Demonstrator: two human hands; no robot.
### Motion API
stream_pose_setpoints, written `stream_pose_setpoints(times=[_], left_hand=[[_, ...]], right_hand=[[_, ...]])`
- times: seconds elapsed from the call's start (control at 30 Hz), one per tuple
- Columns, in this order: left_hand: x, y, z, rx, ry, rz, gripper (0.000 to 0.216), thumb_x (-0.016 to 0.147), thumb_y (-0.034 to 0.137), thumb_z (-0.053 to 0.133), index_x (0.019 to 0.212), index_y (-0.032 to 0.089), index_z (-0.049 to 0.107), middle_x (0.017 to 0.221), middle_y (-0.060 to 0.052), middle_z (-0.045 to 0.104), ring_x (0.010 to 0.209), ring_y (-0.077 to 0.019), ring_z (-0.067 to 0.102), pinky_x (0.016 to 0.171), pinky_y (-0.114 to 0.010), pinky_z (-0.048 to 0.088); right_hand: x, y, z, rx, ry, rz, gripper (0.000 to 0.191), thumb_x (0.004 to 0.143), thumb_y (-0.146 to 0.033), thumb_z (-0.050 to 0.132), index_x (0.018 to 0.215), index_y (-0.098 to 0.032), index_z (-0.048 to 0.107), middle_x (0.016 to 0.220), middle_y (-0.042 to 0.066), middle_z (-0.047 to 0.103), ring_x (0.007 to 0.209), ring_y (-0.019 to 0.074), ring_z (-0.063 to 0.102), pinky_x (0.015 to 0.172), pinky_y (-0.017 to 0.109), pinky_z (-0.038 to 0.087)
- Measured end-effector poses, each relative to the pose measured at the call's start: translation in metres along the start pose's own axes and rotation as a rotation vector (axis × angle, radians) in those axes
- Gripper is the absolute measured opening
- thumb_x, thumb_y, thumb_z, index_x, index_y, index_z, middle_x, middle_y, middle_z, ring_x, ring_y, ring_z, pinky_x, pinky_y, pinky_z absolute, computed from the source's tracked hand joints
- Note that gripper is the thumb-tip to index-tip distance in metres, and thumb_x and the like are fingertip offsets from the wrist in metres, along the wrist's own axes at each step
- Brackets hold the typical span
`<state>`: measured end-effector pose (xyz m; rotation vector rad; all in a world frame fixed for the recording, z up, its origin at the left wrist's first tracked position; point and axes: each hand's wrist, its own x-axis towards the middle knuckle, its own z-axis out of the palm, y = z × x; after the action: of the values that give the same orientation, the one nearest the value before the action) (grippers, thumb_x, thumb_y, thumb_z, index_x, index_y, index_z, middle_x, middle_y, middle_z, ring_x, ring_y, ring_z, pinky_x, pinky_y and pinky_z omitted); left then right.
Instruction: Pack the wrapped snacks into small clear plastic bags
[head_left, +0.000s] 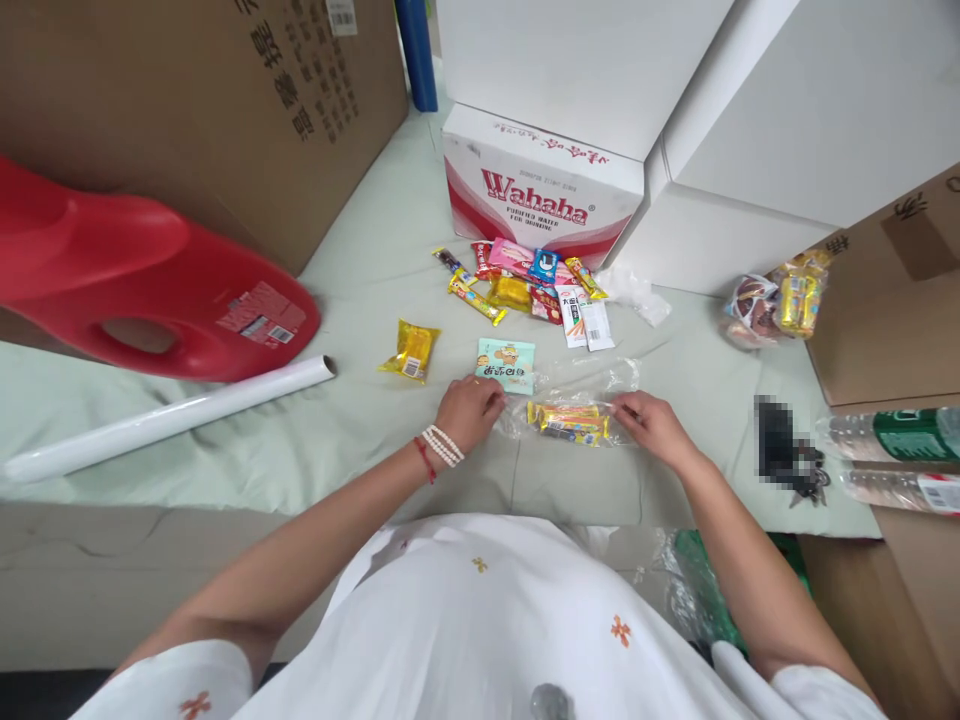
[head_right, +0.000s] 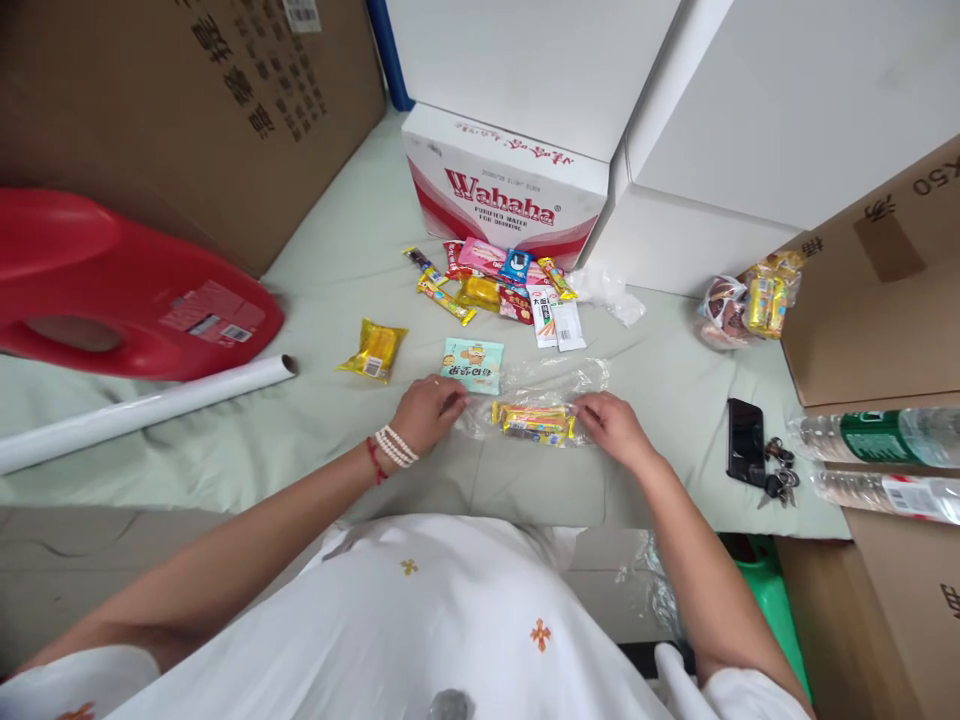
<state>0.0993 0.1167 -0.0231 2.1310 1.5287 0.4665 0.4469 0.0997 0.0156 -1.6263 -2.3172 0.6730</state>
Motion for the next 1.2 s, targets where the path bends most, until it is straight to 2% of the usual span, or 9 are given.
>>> stream_pose_setpoints(times=[0.13, 0.27, 0.4, 0.53, 0.67, 0.83, 0.97, 1.07, 1.2], left_hand=[[0.004, 0.002, 0.0, 0.075, 0.269, -0.108, 0.026, 0.091, 0.03, 0.057, 0.108, 0.017, 0.071, 0.106, -0.015, 0.068, 0.108, -0.0337, 0.057, 0.093, -0.049, 0.047], [-0.019, 0.014, -0.013, 0.123, 0.54, -0.073, 0.029, 0.095, 0.023, 0.047, 0.108, 0.02, 0.074, 0.113, -0.014, 0.068, 0.111, -0.0323, 0.055, 0.101, -0.051, 0.041], [-0.032, 0.042, -0.01, 0.157, 0.265, 0.342, 0.041, 0.095, 0.017, 0.045, 0.126, 0.028, 0.07, 0.126, -0.008, 0.071, 0.107, -0.0262, 0.06, 0.093, -0.045, 0.04], [-0.019, 0.063, 0.014, 0.212, -0.068, 0.451, 0.046, 0.098, 0.013, 0.043, 0.14, 0.021, 0.061, 0.142, -0.009, 0.066, 0.111, -0.0248, 0.061, 0.088, -0.043, 0.04], [-0.007, 0.065, 0.029, 0.215, -0.166, 0.407, 0.043, 0.1, 0.014, 0.043, 0.139, 0.015, 0.061, 0.14, -0.012, 0.067, 0.114, -0.0261, 0.062, 0.091, -0.043, 0.041], [-0.008, 0.058, 0.037, 0.17, -0.158, 0.398, 0.044, 0.099, 0.014, 0.046, 0.14, 0.016, 0.06, 0.136, -0.015, 0.069, 0.115, -0.0263, 0.063, 0.094, -0.043, 0.044], [-0.015, 0.04, 0.04, 0.004, -0.144, 0.399, 0.041, 0.093, 0.009, 0.049, 0.128, 0.019, 0.069, 0.121, -0.013, 0.075, 0.114, -0.0252, 0.065, 0.099, -0.042, 0.048], [-0.025, 0.021, 0.03, -0.267, -0.011, 0.399, 0.044, 0.089, 0.007, 0.046, 0.123, 0.021, 0.071, 0.123, -0.01, 0.075, 0.113, -0.0209, 0.067, 0.099, -0.037, 0.052], [-0.025, 0.015, 0.009, -0.386, 0.347, -0.034, 0.036, 0.099, 0.02, 0.037, 0.116, 0.02, 0.069, 0.111, -0.01, 0.072, 0.105, -0.0219, 0.066, 0.093, -0.039, 0.055]], right_hand=[[0.033, 0.005, -0.001, -0.292, -0.06, 0.115, 0.022, 0.096, -0.034, 0.058, 0.107, -0.024, 0.075, 0.089, 0.008, 0.072, 0.085, 0.0238, 0.061, 0.068, 0.03, 0.045], [0.063, -0.005, -0.004, -0.386, 0.049, -0.002, 0.034, 0.096, -0.028, 0.058, 0.127, -0.019, 0.07, 0.116, 0.015, 0.068, 0.109, 0.0322, 0.055, 0.086, 0.039, 0.049], [0.103, -0.019, 0.012, -0.331, -0.037, -0.171, 0.057, 0.09, -0.025, 0.067, 0.144, -0.01, 0.057, 0.134, 0.02, 0.063, 0.127, 0.0347, 0.048, 0.108, 0.045, 0.042], [0.126, -0.028, 0.023, -0.236, -0.166, -0.095, 0.04, 0.087, -0.02, 0.067, 0.126, -0.012, 0.07, 0.096, 0.012, 0.074, 0.107, 0.0296, 0.06, 0.092, 0.037, 0.048], [0.107, -0.035, 0.009, -0.056, -0.148, -0.069, 0.026, 0.094, -0.024, 0.055, 0.104, -0.018, 0.078, 0.087, 0.004, 0.076, 0.084, 0.0207, 0.068, 0.077, 0.029, 0.05], [0.041, -0.049, 0.011, 0.098, -0.121, -0.159, 0.037, 0.103, -0.027, 0.044, 0.124, -0.025, 0.074, 0.114, 0.006, 0.078, 0.1, 0.0213, 0.073, 0.089, 0.032, 0.055], [-0.001, -0.048, 0.039, -0.03, -0.116, -0.246, 0.046, 0.104, -0.018, 0.039, 0.142, -0.026, 0.064, 0.104, 0.009, 0.076, 0.091, 0.0221, 0.07, 0.083, 0.034, 0.057], [-0.012, -0.045, 0.056, -0.14, -0.069, -0.261, 0.055, 0.099, -0.008, 0.038, 0.146, -0.026, 0.061, 0.099, 0.009, 0.073, 0.089, 0.0233, 0.064, 0.082, 0.035, 0.056], [-0.015, -0.044, 0.063, -0.187, -0.043, -0.271, 0.064, 0.093, 0.0, 0.038, 0.148, -0.026, 0.059, 0.089, 0.008, 0.066, 0.087, 0.0238, 0.059, 0.08, 0.035, 0.054]])
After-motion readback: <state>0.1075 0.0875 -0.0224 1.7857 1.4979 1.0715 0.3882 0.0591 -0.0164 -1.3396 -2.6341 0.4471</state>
